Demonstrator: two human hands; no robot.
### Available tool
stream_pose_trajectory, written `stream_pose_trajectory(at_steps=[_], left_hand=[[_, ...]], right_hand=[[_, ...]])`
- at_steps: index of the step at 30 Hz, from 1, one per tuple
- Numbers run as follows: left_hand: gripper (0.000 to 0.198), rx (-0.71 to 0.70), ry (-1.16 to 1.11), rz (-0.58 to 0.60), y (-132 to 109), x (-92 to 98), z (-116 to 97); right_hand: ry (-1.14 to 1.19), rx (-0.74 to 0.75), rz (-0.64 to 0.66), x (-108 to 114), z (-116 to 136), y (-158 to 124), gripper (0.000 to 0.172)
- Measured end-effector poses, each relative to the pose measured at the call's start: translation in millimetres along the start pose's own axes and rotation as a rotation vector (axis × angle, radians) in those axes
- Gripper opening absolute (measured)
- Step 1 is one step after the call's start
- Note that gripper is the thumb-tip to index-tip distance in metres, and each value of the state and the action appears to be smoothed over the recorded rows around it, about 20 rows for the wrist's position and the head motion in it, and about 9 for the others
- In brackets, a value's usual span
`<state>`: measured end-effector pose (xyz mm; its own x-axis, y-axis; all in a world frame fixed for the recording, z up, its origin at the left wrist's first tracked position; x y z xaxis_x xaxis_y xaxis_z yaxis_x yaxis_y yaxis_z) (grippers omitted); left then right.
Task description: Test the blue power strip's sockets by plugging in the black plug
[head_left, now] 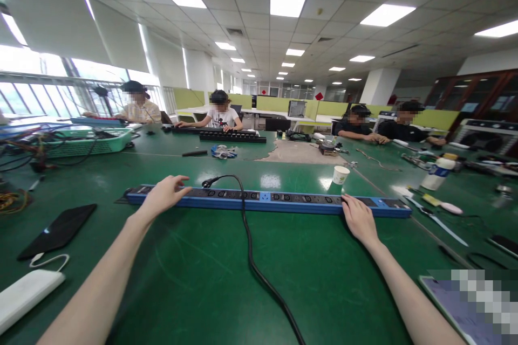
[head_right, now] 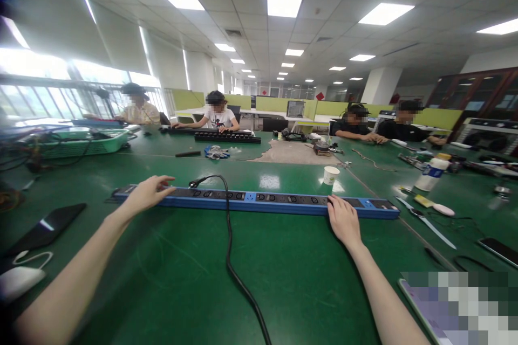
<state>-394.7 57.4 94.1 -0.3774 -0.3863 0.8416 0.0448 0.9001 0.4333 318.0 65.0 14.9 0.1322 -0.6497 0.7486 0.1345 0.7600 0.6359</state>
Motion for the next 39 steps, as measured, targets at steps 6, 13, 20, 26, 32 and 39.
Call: stream_pose_trajectory(at_steps=[6, 13, 20, 26, 32, 39], left_hand=[[0.069, -0.151, -0.022, 0.046, 26, -58.8, -29], [0.061, -0.11, -0.006, 0.398, 77, -98.3, -48], [0.046, -0.106, 0.027, 0.436, 98, -111.8, -50], [0.041, -0.073, 0.097, 0.304, 96, -84.1, -42], [0.043, 0.054, 0.11, 0.126, 81, -29.5, -1], [0.059, 0.148, 0.199, 0.088, 56, -7.9, 13]], right_hand=[[0.015, -0.008, -0.007, 3, 3, -1, 0.049], [0.009, -0.008, -0.002, 5, 6, 0, 0.049], [0.018, -0.012, -0.007, 3, 3, 0, 0.048], [0.028, -0.016, -0.005, 4, 3, -1, 0.049], [0.02, -0.021, -0.001, 6, 4, 0, 0.048], [0.026, -0.024, -0.002, 6, 3, -1, 0.048]])
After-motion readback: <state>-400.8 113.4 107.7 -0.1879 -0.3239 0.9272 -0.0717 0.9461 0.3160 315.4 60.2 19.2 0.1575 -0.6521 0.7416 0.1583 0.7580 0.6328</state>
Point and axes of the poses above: each hand's wrist, its own y-axis towards the middle knuckle, its own x-axis out of the back of the hand, z = x × y, the point moved 4 cm from there along y, towards the middle knuckle, and after that the axes turned 10 degrees about -x, right-handed, at the moved point
